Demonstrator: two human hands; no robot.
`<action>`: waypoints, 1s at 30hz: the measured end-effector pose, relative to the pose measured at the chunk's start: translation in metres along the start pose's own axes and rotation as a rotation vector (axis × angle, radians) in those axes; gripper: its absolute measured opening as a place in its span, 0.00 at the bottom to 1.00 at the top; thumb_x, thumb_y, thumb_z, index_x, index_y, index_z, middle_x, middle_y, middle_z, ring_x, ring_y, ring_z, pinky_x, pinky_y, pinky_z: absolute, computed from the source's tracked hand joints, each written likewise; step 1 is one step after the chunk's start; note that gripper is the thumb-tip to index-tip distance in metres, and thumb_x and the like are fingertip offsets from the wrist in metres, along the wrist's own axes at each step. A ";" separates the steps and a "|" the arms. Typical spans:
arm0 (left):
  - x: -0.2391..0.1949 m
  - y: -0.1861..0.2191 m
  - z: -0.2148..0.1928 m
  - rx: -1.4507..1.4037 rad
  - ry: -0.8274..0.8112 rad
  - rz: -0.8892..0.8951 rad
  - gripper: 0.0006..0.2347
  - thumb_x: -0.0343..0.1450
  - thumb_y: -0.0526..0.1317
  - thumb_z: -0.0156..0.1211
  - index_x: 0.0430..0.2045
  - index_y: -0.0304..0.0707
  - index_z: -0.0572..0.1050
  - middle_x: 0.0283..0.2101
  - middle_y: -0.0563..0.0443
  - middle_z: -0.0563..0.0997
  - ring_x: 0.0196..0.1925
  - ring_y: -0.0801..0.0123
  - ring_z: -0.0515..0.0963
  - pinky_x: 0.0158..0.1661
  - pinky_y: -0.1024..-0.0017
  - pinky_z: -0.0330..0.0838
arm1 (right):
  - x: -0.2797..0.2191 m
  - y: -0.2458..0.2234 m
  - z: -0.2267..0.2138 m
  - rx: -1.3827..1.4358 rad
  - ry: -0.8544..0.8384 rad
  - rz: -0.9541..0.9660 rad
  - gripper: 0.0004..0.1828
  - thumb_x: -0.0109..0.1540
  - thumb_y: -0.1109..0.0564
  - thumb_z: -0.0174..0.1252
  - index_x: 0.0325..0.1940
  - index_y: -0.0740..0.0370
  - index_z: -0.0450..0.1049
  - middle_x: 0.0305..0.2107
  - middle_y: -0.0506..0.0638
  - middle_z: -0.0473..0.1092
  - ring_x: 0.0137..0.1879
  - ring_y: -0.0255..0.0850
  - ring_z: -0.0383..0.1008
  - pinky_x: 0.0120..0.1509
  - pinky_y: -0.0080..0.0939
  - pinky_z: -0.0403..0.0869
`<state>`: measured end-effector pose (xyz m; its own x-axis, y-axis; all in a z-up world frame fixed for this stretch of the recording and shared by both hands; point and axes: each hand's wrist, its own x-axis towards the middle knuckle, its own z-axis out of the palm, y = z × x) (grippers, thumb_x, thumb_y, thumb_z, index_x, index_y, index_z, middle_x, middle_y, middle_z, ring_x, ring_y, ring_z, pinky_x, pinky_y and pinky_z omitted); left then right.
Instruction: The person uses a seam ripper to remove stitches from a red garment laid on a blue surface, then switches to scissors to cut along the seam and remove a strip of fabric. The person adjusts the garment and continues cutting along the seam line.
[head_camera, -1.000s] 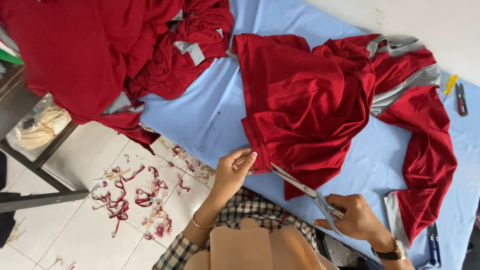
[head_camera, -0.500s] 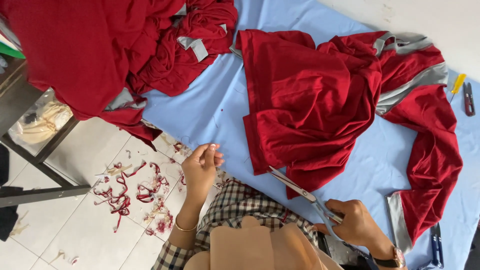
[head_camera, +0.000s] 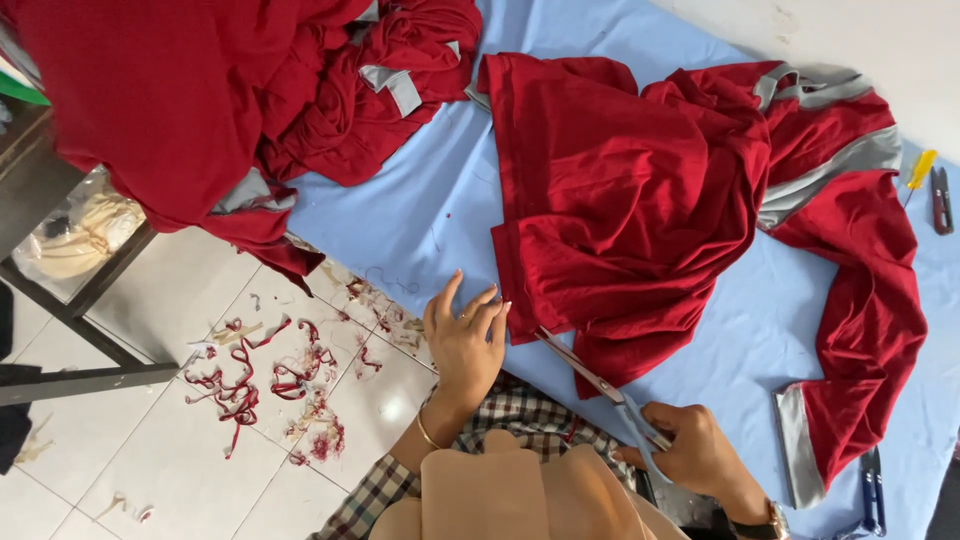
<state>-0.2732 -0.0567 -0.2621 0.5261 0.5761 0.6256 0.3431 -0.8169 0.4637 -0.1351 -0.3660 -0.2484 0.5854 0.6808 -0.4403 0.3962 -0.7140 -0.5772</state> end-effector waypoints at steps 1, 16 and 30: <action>0.001 -0.001 0.002 -0.022 0.027 0.026 0.05 0.72 0.37 0.66 0.25 0.44 0.78 0.39 0.57 0.87 0.62 0.54 0.75 0.55 0.55 0.67 | 0.000 -0.002 0.002 0.001 0.002 0.025 0.31 0.43 0.45 0.89 0.20 0.57 0.70 0.14 0.43 0.53 0.27 0.36 0.46 0.29 0.38 0.55; 0.021 -0.089 -0.136 0.344 0.042 -0.527 0.27 0.68 0.25 0.54 0.65 0.26 0.59 0.68 0.21 0.57 0.62 0.27 0.65 0.56 0.34 0.58 | -0.012 -0.028 -0.027 -0.008 0.024 0.002 0.25 0.45 0.40 0.85 0.22 0.56 0.78 0.11 0.42 0.56 0.24 0.34 0.47 0.27 0.39 0.55; -0.026 0.011 -0.003 0.222 -0.503 -0.224 0.16 0.67 0.60 0.64 0.26 0.50 0.78 0.36 0.47 0.76 0.47 0.44 0.74 0.39 0.45 0.66 | -0.022 -0.056 -0.001 0.085 0.256 -0.195 0.30 0.52 0.35 0.77 0.23 0.55 0.67 0.11 0.41 0.61 0.19 0.40 0.54 0.26 0.40 0.60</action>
<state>-0.2856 -0.0807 -0.2712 0.7076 0.6950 0.1281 0.6148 -0.6947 0.3734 -0.1695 -0.3417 -0.2057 0.6676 0.7321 -0.1352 0.4636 -0.5510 -0.6939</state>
